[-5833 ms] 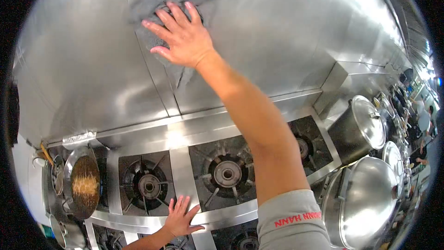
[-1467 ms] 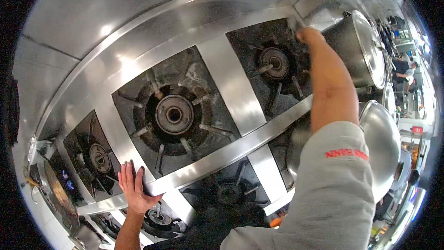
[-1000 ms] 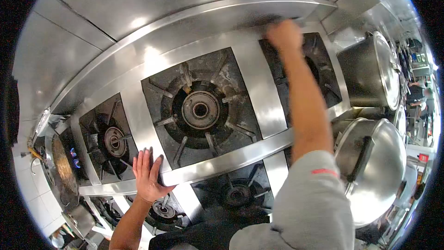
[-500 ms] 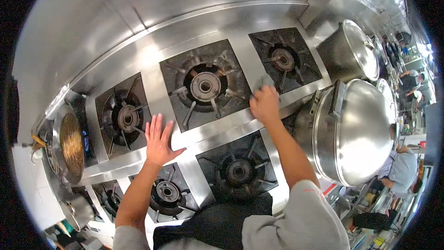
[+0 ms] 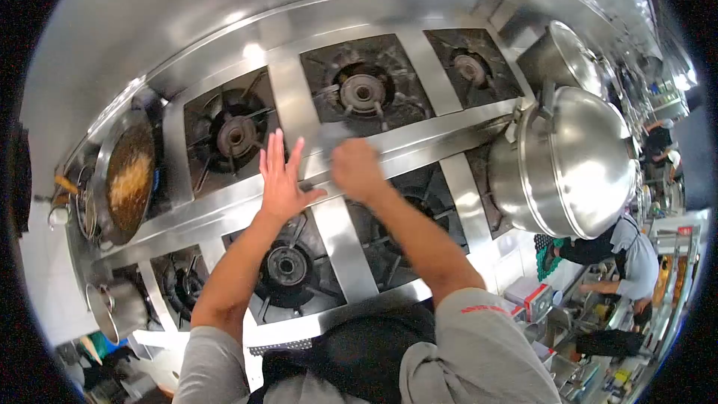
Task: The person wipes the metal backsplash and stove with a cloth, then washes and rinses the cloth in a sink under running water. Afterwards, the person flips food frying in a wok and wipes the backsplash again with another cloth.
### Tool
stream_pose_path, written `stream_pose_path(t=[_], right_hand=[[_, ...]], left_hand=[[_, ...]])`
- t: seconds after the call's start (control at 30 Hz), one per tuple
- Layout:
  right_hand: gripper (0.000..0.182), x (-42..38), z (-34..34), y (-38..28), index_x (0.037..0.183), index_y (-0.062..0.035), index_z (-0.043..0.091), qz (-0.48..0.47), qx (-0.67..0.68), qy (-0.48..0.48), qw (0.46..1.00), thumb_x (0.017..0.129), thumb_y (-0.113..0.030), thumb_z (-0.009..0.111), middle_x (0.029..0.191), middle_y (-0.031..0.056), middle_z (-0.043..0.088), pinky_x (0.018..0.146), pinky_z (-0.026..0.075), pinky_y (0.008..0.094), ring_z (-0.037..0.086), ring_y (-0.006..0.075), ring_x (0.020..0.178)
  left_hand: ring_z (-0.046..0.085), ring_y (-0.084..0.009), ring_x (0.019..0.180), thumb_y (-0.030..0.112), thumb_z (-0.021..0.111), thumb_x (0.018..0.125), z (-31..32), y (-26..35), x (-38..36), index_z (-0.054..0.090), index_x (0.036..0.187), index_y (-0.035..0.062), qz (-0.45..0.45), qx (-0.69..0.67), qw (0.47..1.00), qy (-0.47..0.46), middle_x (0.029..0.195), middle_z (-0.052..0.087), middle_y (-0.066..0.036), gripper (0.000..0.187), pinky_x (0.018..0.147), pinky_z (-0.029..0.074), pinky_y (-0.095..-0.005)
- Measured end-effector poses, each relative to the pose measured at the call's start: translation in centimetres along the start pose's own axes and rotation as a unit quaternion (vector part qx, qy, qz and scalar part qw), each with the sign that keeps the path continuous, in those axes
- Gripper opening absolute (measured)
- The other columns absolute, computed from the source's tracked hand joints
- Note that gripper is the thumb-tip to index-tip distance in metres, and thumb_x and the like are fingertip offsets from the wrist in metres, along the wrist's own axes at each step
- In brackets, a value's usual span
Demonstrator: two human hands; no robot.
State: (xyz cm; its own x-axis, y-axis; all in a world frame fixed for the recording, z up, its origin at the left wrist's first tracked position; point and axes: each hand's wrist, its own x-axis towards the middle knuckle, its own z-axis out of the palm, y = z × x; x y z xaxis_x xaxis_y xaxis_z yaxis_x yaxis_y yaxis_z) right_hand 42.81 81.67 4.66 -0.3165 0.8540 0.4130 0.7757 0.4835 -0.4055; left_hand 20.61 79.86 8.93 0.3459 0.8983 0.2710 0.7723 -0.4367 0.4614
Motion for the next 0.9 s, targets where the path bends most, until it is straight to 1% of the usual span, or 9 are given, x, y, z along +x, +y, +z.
stream_pose_path(t=[0.2, 0.37, 0.43, 0.5, 0.6, 0.63, 0.73, 0.83, 0.9], right_hand=[[0.019, -3.1, -7.9, 19.0, 0.1, -0.003, 0.062, 0.19, -0.272, 0.03, 0.943, 0.094, -0.019, 0.056, 0.103, 0.0201, 0.061, 0.089, 0.047, 0.0542, 0.059, 0.0417, 0.098], [0.024, 2.1, -8.2, 22.7, 0.106, -0.0017, 0.065, 0.216, -0.262, 0.048, 0.939, 0.099, -0.023, 0.057, 0.107, 0.0196, 0.062, 0.092, 0.049, 0.0531, 0.059, 0.0423, 0.102], [0.024, 5.8, -7.6, 23.7, 0.103, -0.0015, 0.066, 0.204, -0.266, 0.061, 0.94, 0.1, -0.024, 0.057, 0.11, 0.0198, 0.062, 0.091, 0.05, 0.0532, 0.059, 0.0428, 0.104], [0.026, 10.3, -6.7, 27.0, 0.102, -0.0006, 0.067, 0.164, -0.254, 0.051, 0.952, 0.1, -0.024, 0.055, 0.114, 0.0216, 0.063, 0.089, 0.051, 0.053, 0.061, 0.0431, 0.101], [0.032, 18.9, -5.1, 35.9, 0.101, -0.0005, 0.069, 0.076, -0.325, -0.133, 0.933, 0.101, -0.026, 0.05, 0.109, 0.0244, 0.067, 0.087, 0.052, 0.0537, 0.064, 0.0444, 0.097], [0.036, 21.1, -4.8, 38.9, 0.101, -0.0014, 0.07, 0.107, -0.299, -0.056, 0.946, 0.102, -0.027, 0.046, 0.096, 0.0235, 0.069, 0.087, 0.053, 0.0542, 0.066, 0.0456, 0.097], [0.043, 25.6, -10.7, 32.6, 0.117, -0.005, 0.068, 0.341, -0.209, 0.207, 0.893, 0.105, -0.037, 0.042, 0.128, 0.0213, 0.066, 0.099, 0.046, 0.0606, 0.06, 0.0447, 0.119], [0.044, 27.2, -7.6, 34.1, 0.12, -0.0092, 0.069, 0.414, -0.184, -0.002, 0.891, 0.105, -0.039, 0.04, 0.129, 0.019, 0.066, 0.103, 0.042, 0.0634, 0.058, 0.043, 0.123], [0.044, 26.7, -4.1, 31.2, 0.122, -0.0111, 0.071, 0.263, -0.278, -0.066, 0.921, 0.101, -0.038, 0.044, 0.129, 0.0182, 0.067, 0.104, 0.044, 0.0616, 0.06, 0.0413, 0.12]], left_hand=[[0.053, -0.0439, 0.134, 0.013, 0.085, 0.077, -8.4, 1.6, -21.7, 0.054, 0.142, 0.0031, -0.085, -0.086, 0.993, -0.001, 0.159, 0.035, -0.028, 0.072, 0.107, 0.047, -0.0477], [0.049, -0.045, 0.135, 0.002, 0.077, 0.078, -11.5, 7.8, -48.4, 0.051, 0.139, -0.0045, -0.505, -0.044, 0.859, 0.076, 0.157, 0.033, -0.03, 0.066, 0.106, 0.047, -0.0459], [0.067, -0.0272, 0.103, 0.026, 0.073, 0.096, -10.1, 10.8, -62.5, 0.066, 0.127, 0.0066, -0.348, 0.391, 0.846, 0.102, 0.119, 0.069, -0.009, 0.037, 0.082, 0.055, -0.0406], [0.067, -0.0275, 0.104, 0.025, 0.073, 0.096, -9.5, 14.1, -63.0, 0.065, 0.128, 0.0065, -0.44, 0.336, 0.829, 0.071, 0.12, 0.069, -0.009, 0.038, 0.083, 0.055, -0.0408], [0.067, -0.028, 0.105, 0.025, 0.073, 0.095, -8.7, 14.9, -60.3, 0.064, 0.129, 0.0065, -0.77, -0.079, 0.632, 0.032, 0.122, 0.068, -0.01, 0.039, 0.084, 0.054, -0.0412], [0.067, -0.0282, 0.105, 0.024, 0.073, 0.095, -8.4, 15.0, -59.6, 0.064, 0.129, 0.0064, -0.799, -0.129, 0.587, 0.023, 0.123, 0.068, -0.01, 0.039, 0.084, 0.054, -0.0413], [0.067, -0.0287, 0.106, 0.024, 0.073, 0.094, -7.9, 16.9, -59.3, 0.063, 0.13, 0.0064, -0.828, -0.198, 0.525, -0.013, 0.125, 0.067, -0.011, 0.04, 0.085, 0.054, -0.0416], [0.067, -0.0292, 0.107, 0.023, 0.072, 0.094, -8.0, 18.3, -60.1, 0.062, 0.13, 0.0063, -0.837, -0.224, 0.497, -0.045, 0.127, 0.066, -0.012, 0.042, 0.086, 0.054, -0.042], [0.067, -0.0295, 0.108, 0.022, 0.072, 0.093, -8.3, 19.1, -61.0, 0.061, 0.131, 0.0062, -0.838, -0.234, 0.488, -0.065, 0.128, 0.066, -0.013, 0.042, 0.086, 0.053, -0.0422]])
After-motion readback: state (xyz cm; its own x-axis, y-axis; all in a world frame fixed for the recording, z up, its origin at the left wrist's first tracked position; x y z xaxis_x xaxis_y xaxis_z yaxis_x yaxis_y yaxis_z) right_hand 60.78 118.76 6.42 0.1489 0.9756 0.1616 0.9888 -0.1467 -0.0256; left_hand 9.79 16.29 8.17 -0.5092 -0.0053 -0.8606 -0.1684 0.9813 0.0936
